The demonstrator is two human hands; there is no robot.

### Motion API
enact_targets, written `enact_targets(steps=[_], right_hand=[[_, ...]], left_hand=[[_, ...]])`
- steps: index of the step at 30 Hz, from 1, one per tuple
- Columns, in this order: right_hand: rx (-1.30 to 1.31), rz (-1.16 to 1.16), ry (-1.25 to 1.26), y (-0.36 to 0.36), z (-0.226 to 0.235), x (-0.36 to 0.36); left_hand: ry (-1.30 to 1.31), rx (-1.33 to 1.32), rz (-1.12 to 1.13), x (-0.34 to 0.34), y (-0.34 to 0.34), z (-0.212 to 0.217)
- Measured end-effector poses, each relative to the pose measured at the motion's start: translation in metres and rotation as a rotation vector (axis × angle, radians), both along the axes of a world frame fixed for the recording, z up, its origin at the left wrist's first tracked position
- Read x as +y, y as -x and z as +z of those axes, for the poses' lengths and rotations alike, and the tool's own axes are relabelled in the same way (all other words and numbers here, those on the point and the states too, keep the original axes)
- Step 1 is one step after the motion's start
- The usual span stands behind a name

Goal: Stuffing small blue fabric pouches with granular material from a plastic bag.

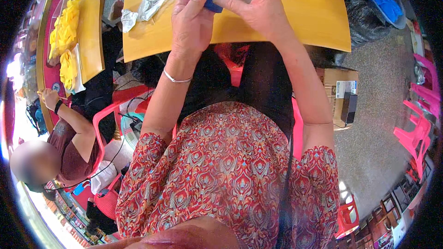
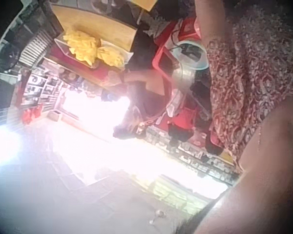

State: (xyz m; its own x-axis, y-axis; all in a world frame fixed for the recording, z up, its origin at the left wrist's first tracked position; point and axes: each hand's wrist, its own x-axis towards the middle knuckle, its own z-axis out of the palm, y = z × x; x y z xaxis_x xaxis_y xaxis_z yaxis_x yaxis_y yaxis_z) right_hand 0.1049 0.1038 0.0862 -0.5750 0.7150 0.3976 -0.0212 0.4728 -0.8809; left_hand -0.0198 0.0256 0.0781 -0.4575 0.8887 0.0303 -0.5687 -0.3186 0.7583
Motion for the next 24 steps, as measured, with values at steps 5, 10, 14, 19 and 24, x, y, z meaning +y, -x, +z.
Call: enact_targets(steps=[5, 10, 14, 19, 24], right_hand=[[-0.196, 0.034, -0.342, 0.0, -0.002, 0.0], [-0.242, 0.139, -0.309, -0.001, -0.011, 0.002], [-0.357, 0.01, -0.702, 0.001, -0.005, 0.003], [-0.328, 0.162, -0.432, -0.006, 0.015, -0.003], [-0.476, 0.084, -0.529, -0.009, 0.016, -0.004]], left_hand=[[-0.026, 0.023, -0.115, 0.002, 0.006, 0.0], [0.004, 0.045, -0.087, 0.005, 0.01, -0.012], [0.006, -0.005, -0.084, 0.003, 0.007, -0.009], [-0.02, 0.05, -0.138, 0.005, 0.012, -0.007], [0.044, 0.008, -0.202, 0.002, 0.022, -0.016]])
